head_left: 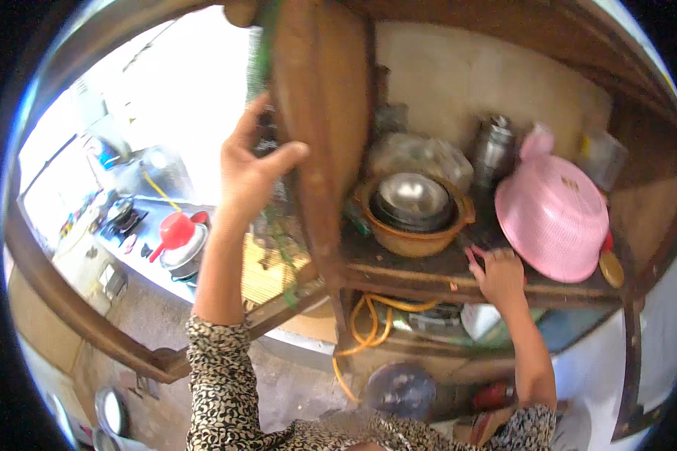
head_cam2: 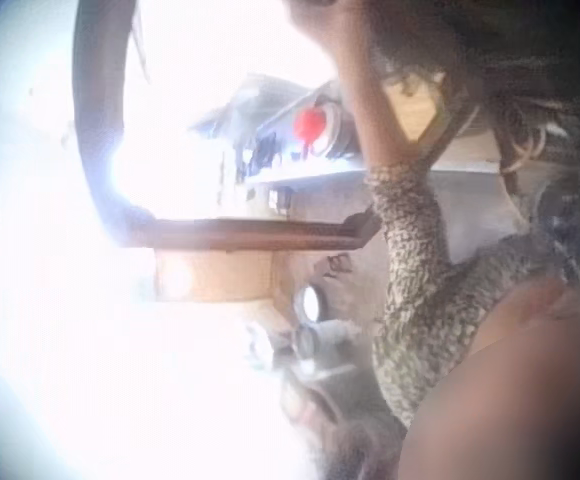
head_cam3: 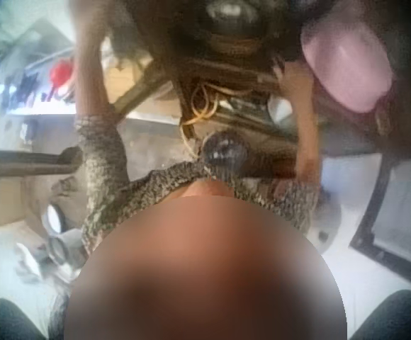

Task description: The person uses a screwdriver and pliers to remove nails from a wooden cabinet frame. They repeatedly pry and pull nails from the wood, switching between tools as needed.

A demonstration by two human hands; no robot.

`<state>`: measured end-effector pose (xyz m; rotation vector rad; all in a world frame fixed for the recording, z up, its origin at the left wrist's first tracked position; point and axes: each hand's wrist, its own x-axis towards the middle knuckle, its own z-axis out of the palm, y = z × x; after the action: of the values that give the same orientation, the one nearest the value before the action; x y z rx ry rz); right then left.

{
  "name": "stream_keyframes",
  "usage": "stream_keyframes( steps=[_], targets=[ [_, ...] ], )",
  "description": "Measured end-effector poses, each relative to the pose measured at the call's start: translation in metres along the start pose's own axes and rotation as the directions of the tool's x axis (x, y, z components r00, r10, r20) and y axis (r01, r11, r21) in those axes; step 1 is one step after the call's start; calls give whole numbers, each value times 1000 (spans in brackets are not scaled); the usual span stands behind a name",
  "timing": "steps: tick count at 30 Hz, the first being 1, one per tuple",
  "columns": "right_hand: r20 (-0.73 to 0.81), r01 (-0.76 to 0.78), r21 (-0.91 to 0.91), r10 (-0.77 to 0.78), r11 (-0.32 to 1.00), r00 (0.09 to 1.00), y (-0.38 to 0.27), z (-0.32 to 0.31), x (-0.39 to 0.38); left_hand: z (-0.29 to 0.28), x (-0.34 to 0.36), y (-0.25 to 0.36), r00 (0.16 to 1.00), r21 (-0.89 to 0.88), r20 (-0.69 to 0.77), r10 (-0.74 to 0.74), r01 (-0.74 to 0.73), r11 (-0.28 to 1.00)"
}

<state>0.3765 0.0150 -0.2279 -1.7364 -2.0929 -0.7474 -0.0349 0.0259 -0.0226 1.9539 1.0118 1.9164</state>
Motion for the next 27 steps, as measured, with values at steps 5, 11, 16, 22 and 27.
stream_keyframes(
  steps=[5,11,16,22,27],
  targets=[
    [127,16,37,-20,999,992,0,-15,11,-2,3,-5,999,-37,43,14,-12,999],
    [262,-47,61,29,997,965,14,-7,22,-1,6,1,998,45,46,36,-38,998],
    [321,-163,157,106,974,941,17,-14,24,-4,6,0,997,57,49,60,-63,996],
    [697,-691,638,126,341,706,49,-24,23,-5,4,3,997,95,44,69,-73,993],
    [725,-688,672,56,-272,686,48,-49,3,-6,2,5,998,116,47,43,-48,992]
  ],
)
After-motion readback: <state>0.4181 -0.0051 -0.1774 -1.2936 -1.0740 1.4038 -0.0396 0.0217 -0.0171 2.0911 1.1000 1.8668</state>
